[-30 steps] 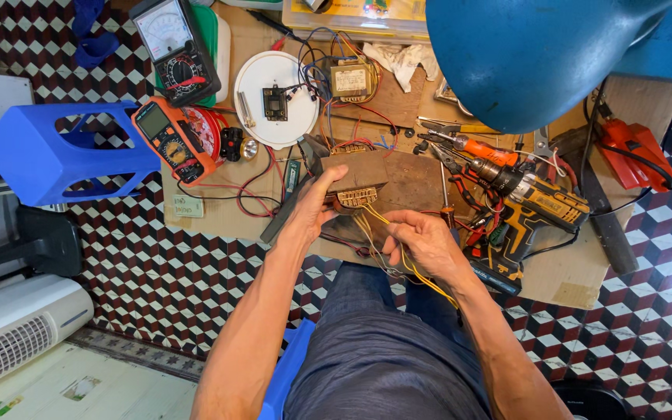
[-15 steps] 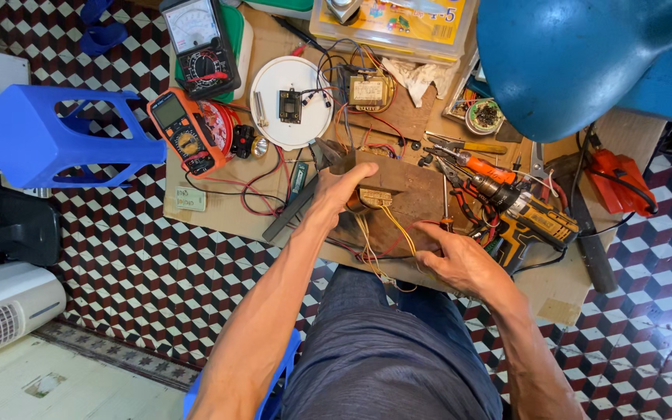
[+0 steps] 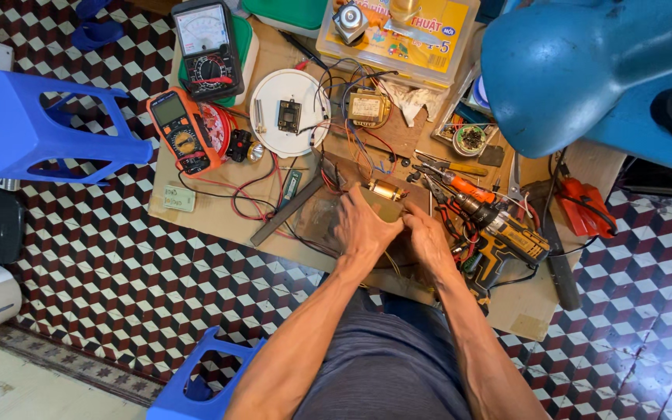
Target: The person works on a small transformer-like component on a cluttered workbench, stripping wire ends with pliers and testing connections with a multimeter. The person repeatedly handles the component and wires, adjusting connections and checking readings.
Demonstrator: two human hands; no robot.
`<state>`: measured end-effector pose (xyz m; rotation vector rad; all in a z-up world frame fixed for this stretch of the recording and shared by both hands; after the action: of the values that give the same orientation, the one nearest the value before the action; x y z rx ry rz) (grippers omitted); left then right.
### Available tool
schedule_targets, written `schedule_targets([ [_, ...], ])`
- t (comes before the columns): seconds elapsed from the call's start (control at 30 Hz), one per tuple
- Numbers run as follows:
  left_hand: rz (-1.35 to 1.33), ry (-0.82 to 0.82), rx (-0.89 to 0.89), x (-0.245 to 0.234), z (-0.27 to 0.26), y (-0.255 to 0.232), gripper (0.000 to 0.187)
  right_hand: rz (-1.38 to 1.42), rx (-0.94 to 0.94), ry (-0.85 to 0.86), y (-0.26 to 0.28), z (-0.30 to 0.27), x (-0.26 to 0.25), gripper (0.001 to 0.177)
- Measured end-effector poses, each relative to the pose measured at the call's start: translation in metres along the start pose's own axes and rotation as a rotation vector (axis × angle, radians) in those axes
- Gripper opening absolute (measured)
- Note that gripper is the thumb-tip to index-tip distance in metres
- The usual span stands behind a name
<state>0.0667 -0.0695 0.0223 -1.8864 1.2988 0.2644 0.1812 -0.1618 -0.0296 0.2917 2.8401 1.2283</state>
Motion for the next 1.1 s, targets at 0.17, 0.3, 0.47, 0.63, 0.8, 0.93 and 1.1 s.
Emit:
schedule_targets([
  [0.17, -0.032, 0.075, 0.024, 0.012, -0.010, 0.017, 0.108, 0.016, -0.045, -0.027, -0.018, -0.004, 0.003, 0.062],
  [0.3, -0.587, 0.158, 0.219, 0.003, 0.011, 0.087, 0.071, 0.250, 0.087, -0.091, -0.002, -0.005, 0.021, 0.085],
  [0.47, -0.703, 0.305, 0.069, 0.027, 0.037, 0.135, 0.068, -0.189, 0.064, -0.391, 0.037, 0.003, 0.065, 0.121],
  [0.63, -0.780, 0.315, 0.157, 0.036, 0.043, 0.145, 0.062, -0.253, 0.414, -0.525, 0.064, 0.012, 0.096, 0.129],
  [0.8, -0.895, 0.490, -0.070, 0.026, 0.056, 0.148, 0.060, -0.265, 0.451, -0.552, 0.069, 0.014, 0.102, 0.128],
  [0.93, -0.857, 0.611, 0.022, 0.013, 0.061, 0.146, 0.061, -0.339, 0.420, -0.560, 0.062, 0.018, 0.094, 0.119],
  [1.1, -0.777, 0.640, -0.101, 0.030, 0.078, 0.142, 0.060, -0.273, 0.266, -0.485, 0.058, 0.000, 0.068, 0.120],
])
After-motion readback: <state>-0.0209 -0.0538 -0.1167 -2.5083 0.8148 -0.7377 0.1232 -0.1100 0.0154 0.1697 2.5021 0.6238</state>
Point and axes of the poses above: each hand's wrist, its own z-axis towards the middle knuckle, its own x-axis out of the palm, y = z × x, the point moved 1 cm from there along z, towards the middle knuckle, and after that the axes turned 14 degrees about y, right-handed, at the moved point
